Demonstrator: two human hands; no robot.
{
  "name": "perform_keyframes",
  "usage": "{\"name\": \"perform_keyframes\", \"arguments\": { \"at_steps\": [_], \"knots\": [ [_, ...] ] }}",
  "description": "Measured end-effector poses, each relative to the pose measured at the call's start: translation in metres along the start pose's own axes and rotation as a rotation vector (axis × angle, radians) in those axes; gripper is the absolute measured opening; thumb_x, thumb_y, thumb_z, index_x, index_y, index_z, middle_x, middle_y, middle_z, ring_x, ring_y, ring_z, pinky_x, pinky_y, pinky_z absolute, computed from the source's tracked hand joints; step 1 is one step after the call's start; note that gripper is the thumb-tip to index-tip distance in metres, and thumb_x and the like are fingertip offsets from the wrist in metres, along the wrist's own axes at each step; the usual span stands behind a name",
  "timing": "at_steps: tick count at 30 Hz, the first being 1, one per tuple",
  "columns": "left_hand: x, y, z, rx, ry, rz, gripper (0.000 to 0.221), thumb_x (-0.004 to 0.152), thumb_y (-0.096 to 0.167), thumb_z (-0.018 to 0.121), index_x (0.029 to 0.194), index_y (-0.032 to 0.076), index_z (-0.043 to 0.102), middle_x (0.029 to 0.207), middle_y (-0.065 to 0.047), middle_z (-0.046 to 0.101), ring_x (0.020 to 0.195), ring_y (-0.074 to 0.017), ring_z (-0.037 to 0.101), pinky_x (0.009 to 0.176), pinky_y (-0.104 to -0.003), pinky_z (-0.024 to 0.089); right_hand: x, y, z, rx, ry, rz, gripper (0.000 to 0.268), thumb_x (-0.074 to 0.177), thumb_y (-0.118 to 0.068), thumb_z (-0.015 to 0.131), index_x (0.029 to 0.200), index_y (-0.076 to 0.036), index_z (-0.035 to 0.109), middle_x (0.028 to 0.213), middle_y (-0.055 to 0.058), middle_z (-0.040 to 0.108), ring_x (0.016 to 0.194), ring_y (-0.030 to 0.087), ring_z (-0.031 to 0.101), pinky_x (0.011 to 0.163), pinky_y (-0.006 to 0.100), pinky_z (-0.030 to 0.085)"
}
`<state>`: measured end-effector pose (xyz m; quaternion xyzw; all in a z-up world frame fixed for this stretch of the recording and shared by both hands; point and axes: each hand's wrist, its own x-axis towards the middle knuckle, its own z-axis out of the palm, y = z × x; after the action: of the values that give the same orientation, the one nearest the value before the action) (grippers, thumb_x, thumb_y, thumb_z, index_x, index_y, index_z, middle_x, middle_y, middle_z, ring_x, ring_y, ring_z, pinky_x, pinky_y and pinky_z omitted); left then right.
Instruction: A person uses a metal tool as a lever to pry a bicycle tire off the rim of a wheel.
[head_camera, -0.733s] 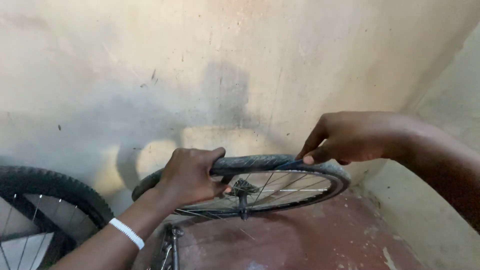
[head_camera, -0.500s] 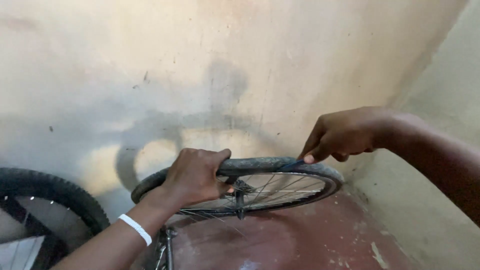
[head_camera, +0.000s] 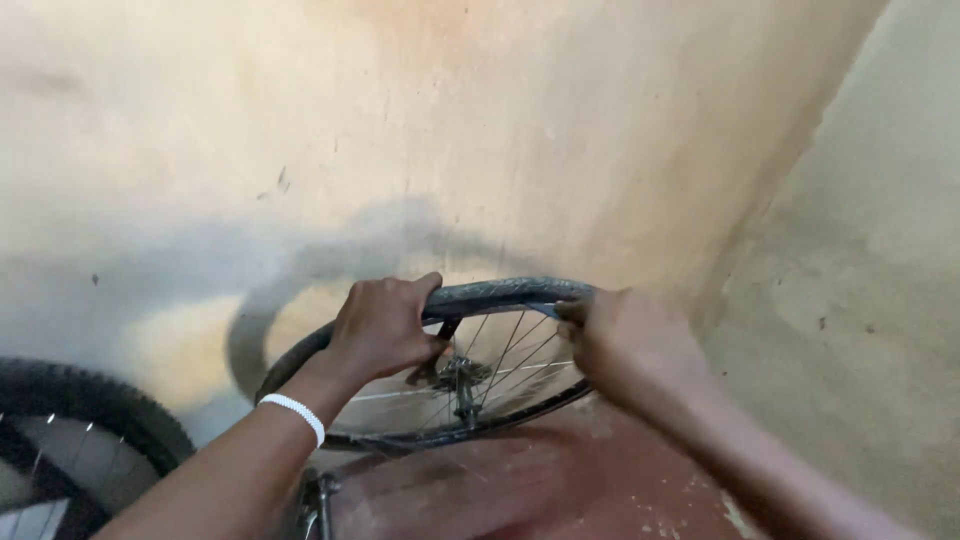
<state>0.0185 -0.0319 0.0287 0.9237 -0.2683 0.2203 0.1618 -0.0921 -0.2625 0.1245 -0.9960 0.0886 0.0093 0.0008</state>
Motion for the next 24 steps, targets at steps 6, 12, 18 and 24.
{"name": "perform_keyframes", "arguments": {
  "at_steps": [6,12,18,24],
  "knots": [
    [0.025,0.010,0.004,0.062,-0.115,-0.200,0.061,0.062,0.059,0.097,0.090,0.018,0.062,0.062,-0.001,0.066,0.062,-0.0238,0.067,0.058,-0.041,0.055,0.004,0.000,0.105,0.152,0.142,-0.026,0.065,0.103,-0.029,0.043,0.163,-0.035,0.019,0.109,0.023,0.066,0.086,0.051,0.068,0.071,0.062,0.052],
    [0.028,-0.001,0.003,0.064,-0.045,-0.122,0.064,0.061,0.057,0.096,0.096,0.017,0.059,0.070,-0.004,0.070,0.070,-0.0317,0.071,0.059,-0.047,0.053,0.038,-0.002,0.286,0.523,0.025,0.056,0.022,0.099,-0.040,0.052,0.102,-0.019,0.059,0.094,0.013,0.073,0.090,0.045,0.067,0.072,0.054,0.049],
    [0.039,-0.028,0.002,0.028,0.049,-0.119,0.068,0.058,0.052,0.097,0.104,0.021,0.059,0.085,-0.002,0.070,0.084,-0.0300,0.067,0.066,-0.049,0.049,0.078,-0.013,0.462,0.447,-0.409,0.227,0.027,0.086,-0.032,0.071,0.099,-0.008,0.073,0.111,0.013,0.078,0.113,0.034,0.071,0.094,0.042,0.054],
    [0.042,-0.044,0.017,0.109,0.244,0.120,0.085,0.053,0.061,0.103,0.110,0.017,0.059,0.096,-0.004,0.069,0.093,-0.0296,0.059,0.081,-0.046,0.042,0.070,-0.059,0.545,0.477,-0.258,0.248,0.027,0.081,-0.007,0.048,0.099,0.001,0.067,0.107,0.025,0.069,0.097,0.044,0.070,0.088,0.054,0.056]
  ]
}}
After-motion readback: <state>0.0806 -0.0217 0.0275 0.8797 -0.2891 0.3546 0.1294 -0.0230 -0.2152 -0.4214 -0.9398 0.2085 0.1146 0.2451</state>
